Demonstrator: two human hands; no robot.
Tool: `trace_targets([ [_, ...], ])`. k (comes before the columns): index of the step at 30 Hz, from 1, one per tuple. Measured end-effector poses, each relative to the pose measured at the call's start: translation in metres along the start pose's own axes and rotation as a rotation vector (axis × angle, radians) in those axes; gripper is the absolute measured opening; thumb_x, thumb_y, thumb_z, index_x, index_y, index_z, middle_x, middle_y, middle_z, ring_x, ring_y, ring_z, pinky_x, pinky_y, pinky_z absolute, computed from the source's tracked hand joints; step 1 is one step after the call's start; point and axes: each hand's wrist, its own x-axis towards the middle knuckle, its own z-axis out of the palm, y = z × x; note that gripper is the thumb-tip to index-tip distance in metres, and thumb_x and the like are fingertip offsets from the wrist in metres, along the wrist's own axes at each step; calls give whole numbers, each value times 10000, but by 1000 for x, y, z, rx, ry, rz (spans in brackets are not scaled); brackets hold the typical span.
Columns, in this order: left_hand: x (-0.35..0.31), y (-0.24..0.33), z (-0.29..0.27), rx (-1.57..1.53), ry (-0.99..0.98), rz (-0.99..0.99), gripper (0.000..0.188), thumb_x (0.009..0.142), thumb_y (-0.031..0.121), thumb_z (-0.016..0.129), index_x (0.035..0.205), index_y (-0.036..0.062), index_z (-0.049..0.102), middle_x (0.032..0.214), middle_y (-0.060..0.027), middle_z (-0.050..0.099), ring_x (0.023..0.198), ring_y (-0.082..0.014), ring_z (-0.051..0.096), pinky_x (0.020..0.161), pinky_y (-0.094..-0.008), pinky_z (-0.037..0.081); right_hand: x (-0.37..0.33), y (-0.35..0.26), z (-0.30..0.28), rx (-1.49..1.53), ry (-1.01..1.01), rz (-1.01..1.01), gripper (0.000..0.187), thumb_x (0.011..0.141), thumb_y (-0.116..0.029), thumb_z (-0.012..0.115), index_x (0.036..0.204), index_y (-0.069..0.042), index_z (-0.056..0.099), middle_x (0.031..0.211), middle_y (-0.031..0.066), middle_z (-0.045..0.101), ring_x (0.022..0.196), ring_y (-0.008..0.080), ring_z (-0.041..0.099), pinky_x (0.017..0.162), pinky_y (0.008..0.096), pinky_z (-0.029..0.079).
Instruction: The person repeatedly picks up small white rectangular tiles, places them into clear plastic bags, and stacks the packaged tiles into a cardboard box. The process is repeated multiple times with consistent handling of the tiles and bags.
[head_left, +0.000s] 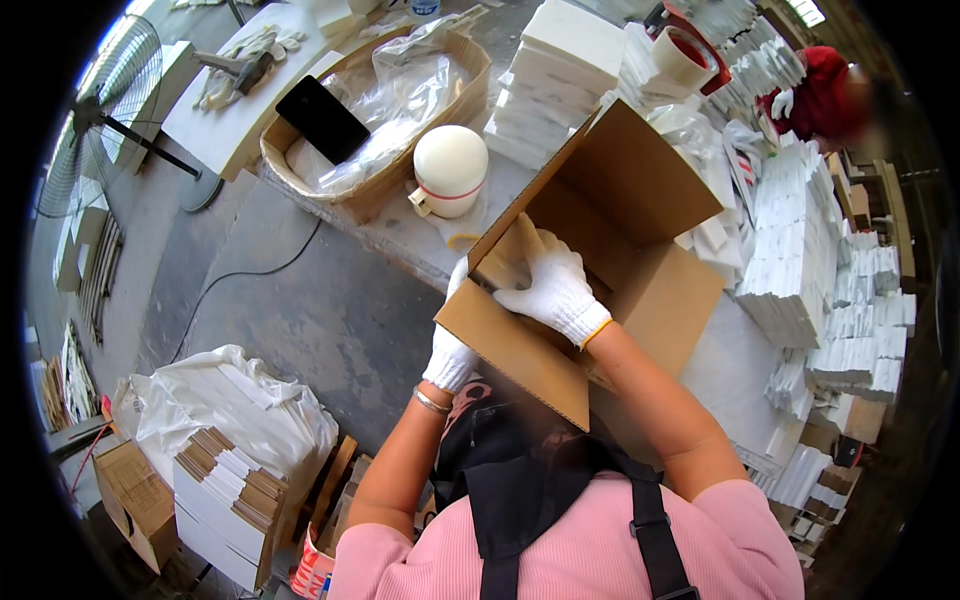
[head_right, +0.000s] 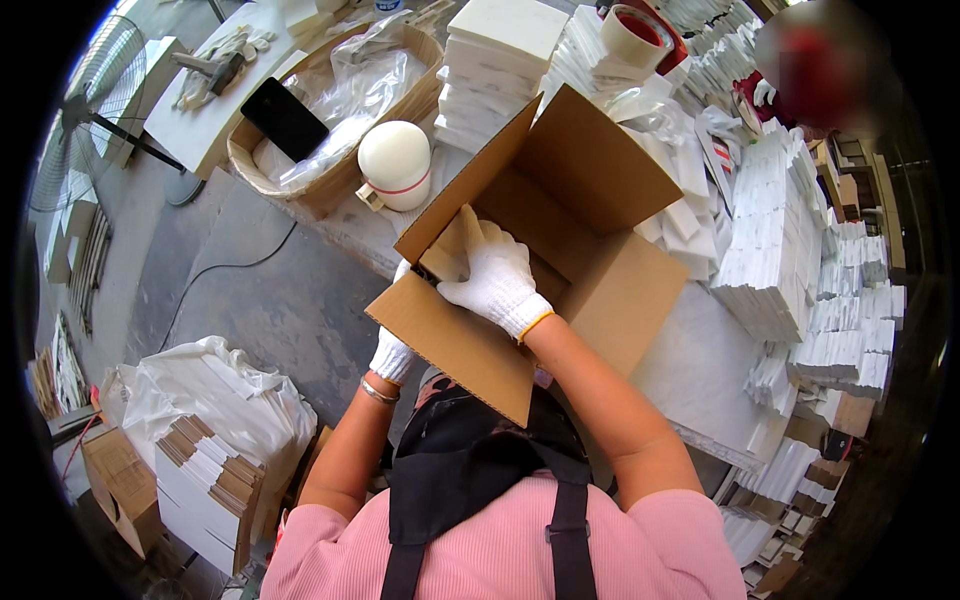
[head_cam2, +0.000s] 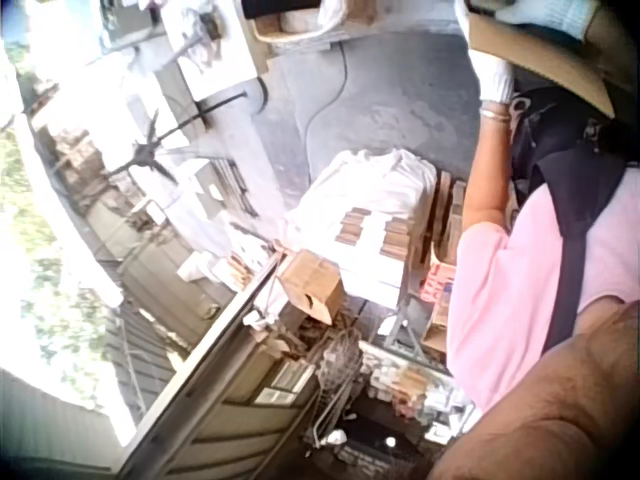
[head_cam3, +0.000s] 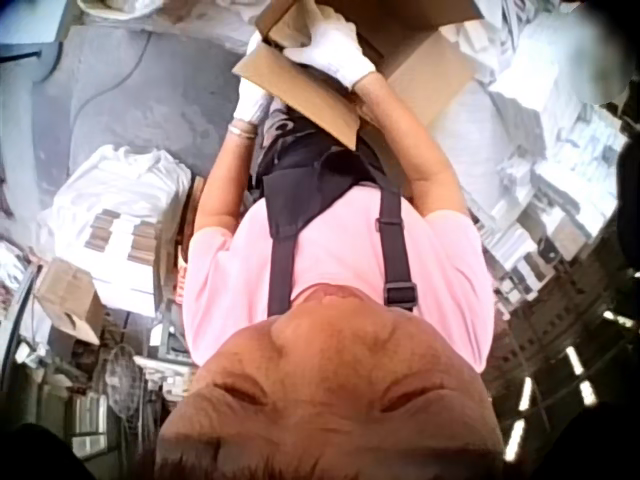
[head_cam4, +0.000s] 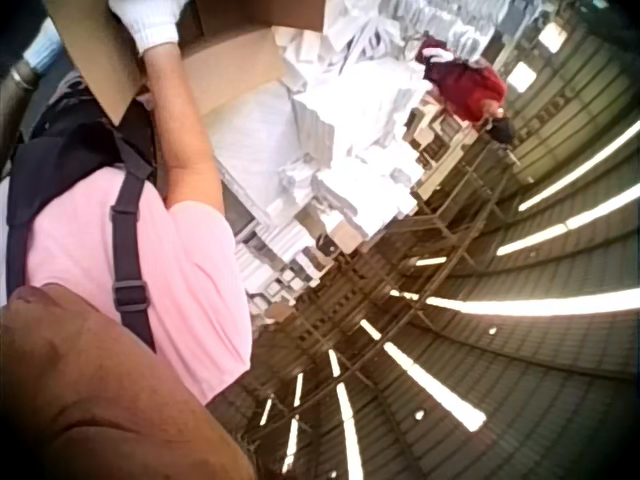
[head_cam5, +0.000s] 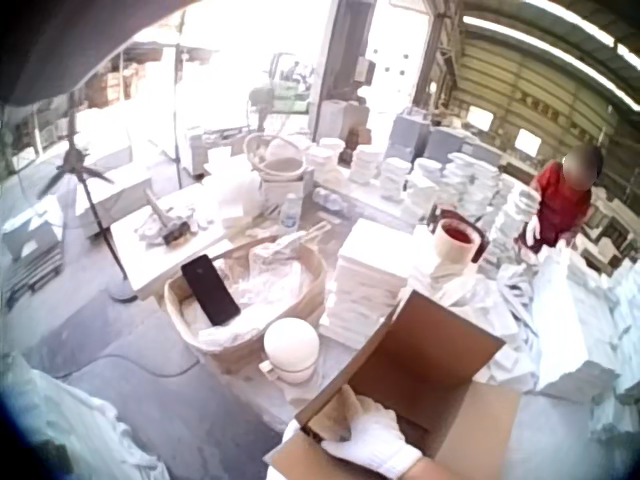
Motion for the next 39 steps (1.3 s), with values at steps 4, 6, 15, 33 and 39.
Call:
trace_targets([
  [4, -1, -5, -1, -179, -29, -22, 616, 1022, 110, 560, 1568, 58, 279, 1388, -73, 535, 1210, -136, 532, 1037, -288, 444, 1, 17, -9, 578, -224, -53, 1026, 761, -589, 719, 1528, -27, 331, 1382, 245, 547, 1285, 405, 520, 1078, 452, 414],
  [6, -2, -1, -4, -79, -59, 31, 607, 1036, 115, 531, 1577, 56, 261, 1425, -86, 516, 1233, -146, 525, 1052, -297, 442, 0, 18, -3, 615, -229, -52, 998, 805, -603, 689, 1534, -27, 325, 1435, 254, 509, 1333, 395, 488, 1105, 415, 391],
  [15, -3, 45, 8, -373, -20, -91, 598, 1073, 157, 464, 1602, 55, 205, 1533, -92, 417, 1350, -180, 442, 1121, -317, 380, -2, 25, -25, 1236, -196, -11, 768, 946, -294, 656, 1549, 35, 311, 1558, 168, 413, 1455, 250, 363, 1188, 347, 273],
  [33, -61, 165, 17, 128, 505, 298, 496, 985, 161, 551, 1458, 27, 481, 1461, -104, 516, 1305, -239, 534, 1079, -373, 403, -260, 245, -81, 1318, 365, 127, 491, 990, -228, 634, 1414, 1, 542, 1293, 138, 656, 1200, 175, 604, 1058, 315, 445],
  [39, -59, 218, 155, 374, 92, 422, 476, 969, 125, 559, 1420, -19, 507, 1422, -130, 553, 1318, -275, 531, 1090, -362, 422, -368, 370, -1, 446, 513, 430, 573, 925, -368, 676, 1387, -47, 565, 1352, 183, 607, 1262, 331, 566, 1081, 415, 433],
])
